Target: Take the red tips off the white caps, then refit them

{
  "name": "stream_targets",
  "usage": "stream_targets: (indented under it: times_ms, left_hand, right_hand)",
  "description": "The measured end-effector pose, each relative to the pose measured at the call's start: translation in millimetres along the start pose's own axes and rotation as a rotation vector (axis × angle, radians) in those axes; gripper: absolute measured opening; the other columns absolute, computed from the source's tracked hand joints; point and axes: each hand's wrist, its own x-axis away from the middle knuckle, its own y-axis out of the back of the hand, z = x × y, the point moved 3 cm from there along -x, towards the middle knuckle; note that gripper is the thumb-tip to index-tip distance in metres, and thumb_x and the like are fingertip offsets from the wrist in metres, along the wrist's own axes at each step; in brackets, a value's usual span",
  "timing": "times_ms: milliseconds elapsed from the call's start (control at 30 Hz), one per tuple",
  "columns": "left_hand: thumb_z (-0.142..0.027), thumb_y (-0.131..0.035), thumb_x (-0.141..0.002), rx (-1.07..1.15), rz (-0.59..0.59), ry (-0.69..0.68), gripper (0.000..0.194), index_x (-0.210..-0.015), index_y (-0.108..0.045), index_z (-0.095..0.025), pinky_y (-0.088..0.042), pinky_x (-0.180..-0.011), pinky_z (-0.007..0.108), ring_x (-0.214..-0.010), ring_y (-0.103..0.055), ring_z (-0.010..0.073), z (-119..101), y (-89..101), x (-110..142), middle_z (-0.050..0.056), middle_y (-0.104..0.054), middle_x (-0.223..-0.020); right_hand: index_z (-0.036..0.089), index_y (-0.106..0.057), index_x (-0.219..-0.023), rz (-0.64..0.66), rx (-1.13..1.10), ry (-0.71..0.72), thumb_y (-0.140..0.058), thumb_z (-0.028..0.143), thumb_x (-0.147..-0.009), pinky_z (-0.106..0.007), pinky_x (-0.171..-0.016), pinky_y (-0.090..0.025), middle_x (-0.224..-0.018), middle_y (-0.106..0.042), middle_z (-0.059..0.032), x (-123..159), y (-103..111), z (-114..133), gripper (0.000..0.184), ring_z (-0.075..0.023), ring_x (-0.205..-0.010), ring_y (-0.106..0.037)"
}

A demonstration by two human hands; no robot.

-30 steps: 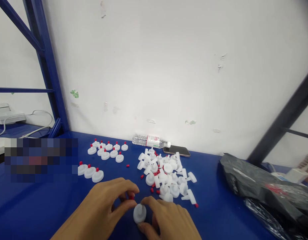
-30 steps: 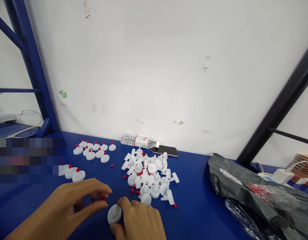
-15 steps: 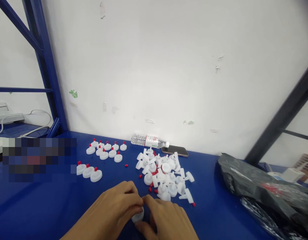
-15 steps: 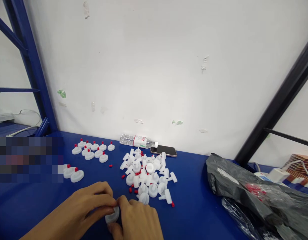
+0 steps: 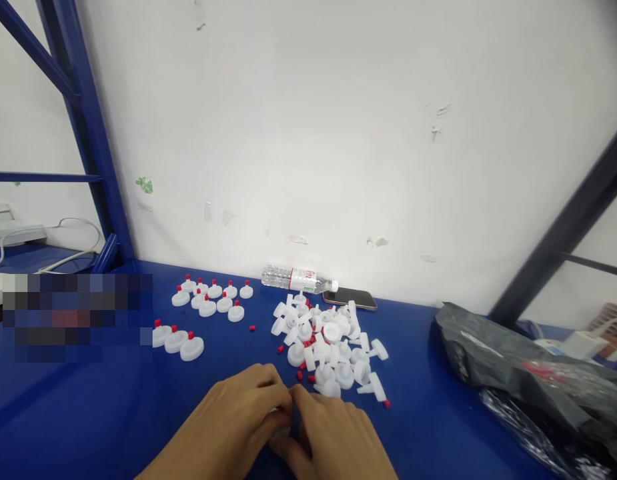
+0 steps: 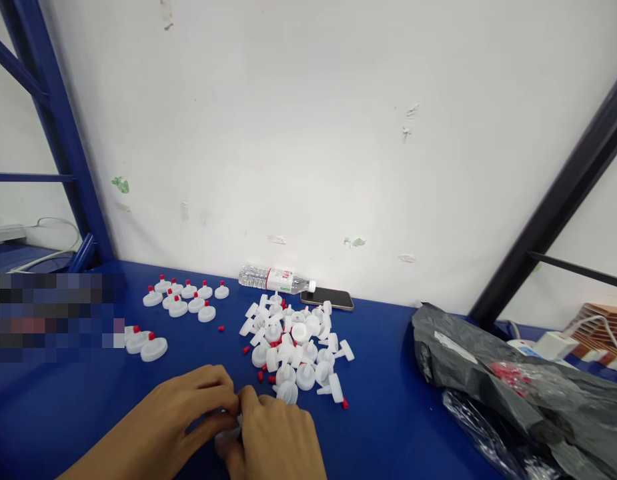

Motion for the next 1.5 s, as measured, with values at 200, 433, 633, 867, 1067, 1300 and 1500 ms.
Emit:
stream_targets:
  times_ms: [200,433,633,867,1067,1300,1500]
  left_hand:
    - [-0.012,-0.057,-0.097,-0.004,-0.026,0.043,0.026,-0.094,-0.079,-0.024,-0.048,-0.083,0.027,-0.097,-0.071,0.017,0,-0.3,0,0.001,-0.074,-0.102]
    - [-0.022,-0.062,-0.09,-0.141,-0.159,0.235,0.018,-0.088,-0.079,-0.025,-0.048,-0.079,0.03,-0.09,-0.072,0.0222,40,41.1,5,0.002,-0.079,-0.094]
    - [-0.032,-0.055,-0.091,-0.21,-0.296,0.313,0.025,-0.092,-0.079,-0.027,-0.045,-0.069,0.03,-0.081,-0.072,0.023,79,69.9,10,0.002,-0.08,-0.088]
    - [-0.031,-0.046,-0.095,-0.308,-0.296,0.302,0.034,-0.111,-0.077,-0.027,-0.046,-0.07,0.03,-0.084,-0.073,0.0221,81,68.8,10,0.004,-0.077,-0.113]
    - [-0.035,-0.039,-0.102,-0.403,-0.369,0.308,0.041,-0.123,-0.072,-0.026,-0.048,-0.067,0.035,-0.071,-0.07,0.0196,64,66.0,15,0.007,-0.066,-0.131]
    - [-0.027,-0.041,-0.103,-0.305,-0.218,0.216,0.037,-0.122,-0.073,-0.025,-0.054,-0.084,0.039,-0.098,-0.074,0.0264,36,44.7,7,0.008,-0.069,-0.125]
    - [-0.021,-0.043,-0.102,-0.256,-0.101,0.159,0.037,-0.127,-0.071,-0.025,-0.057,-0.093,0.043,-0.106,-0.073,0.028,18,21.4,4,0.01,-0.068,-0.126]
  right_hand:
    - [0.029,-0.073,-0.109,0.08,-0.035,-0.051,-0.075,0.024,-0.087,-0.03,-0.061,-0.04,-0.093,-0.083,-0.0018,-1,0,0,0.023,-0.0329,-0.088,-0.08]
    - [0.033,-0.065,-0.143,0.051,-0.074,-0.048,-0.077,0.026,-0.087,-0.032,-0.07,-0.05,-0.084,-0.081,-0.0003,0,-2,-2,0.058,-0.0316,-0.089,-0.08]
    - [0.034,-0.07,-0.135,0.087,-0.086,-0.035,-0.074,0.025,-0.088,-0.031,-0.068,-0.05,-0.083,-0.079,0.0006,0,2,1,0.047,-0.0303,-0.087,-0.08]
    - [0.034,-0.072,-0.127,0.098,-0.082,-0.013,-0.072,0.026,-0.089,-0.028,-0.066,-0.047,-0.083,-0.079,0.0008,-1,1,0,0.038,-0.028,-0.084,-0.079]
    - [0.034,-0.073,-0.126,0.086,-0.067,-0.009,-0.074,0.025,-0.088,-0.028,-0.063,-0.045,-0.082,-0.08,0.0007,-2,-1,-1,0.038,-0.0287,-0.083,-0.08]
    - [0.035,-0.074,-0.123,0.044,-0.085,-0.001,-0.075,0.023,-0.087,-0.028,-0.063,-0.044,-0.079,-0.078,0.0023,-1,-2,-2,0.038,-0.0272,-0.081,-0.079]
    - [0.036,-0.073,-0.12,-0.179,-0.079,-0.04,-0.066,0.021,-0.096,-0.029,-0.066,-0.048,-0.1,-0.078,0.0003,3,14,-17,0.03,-0.0235,-0.08,-0.078]
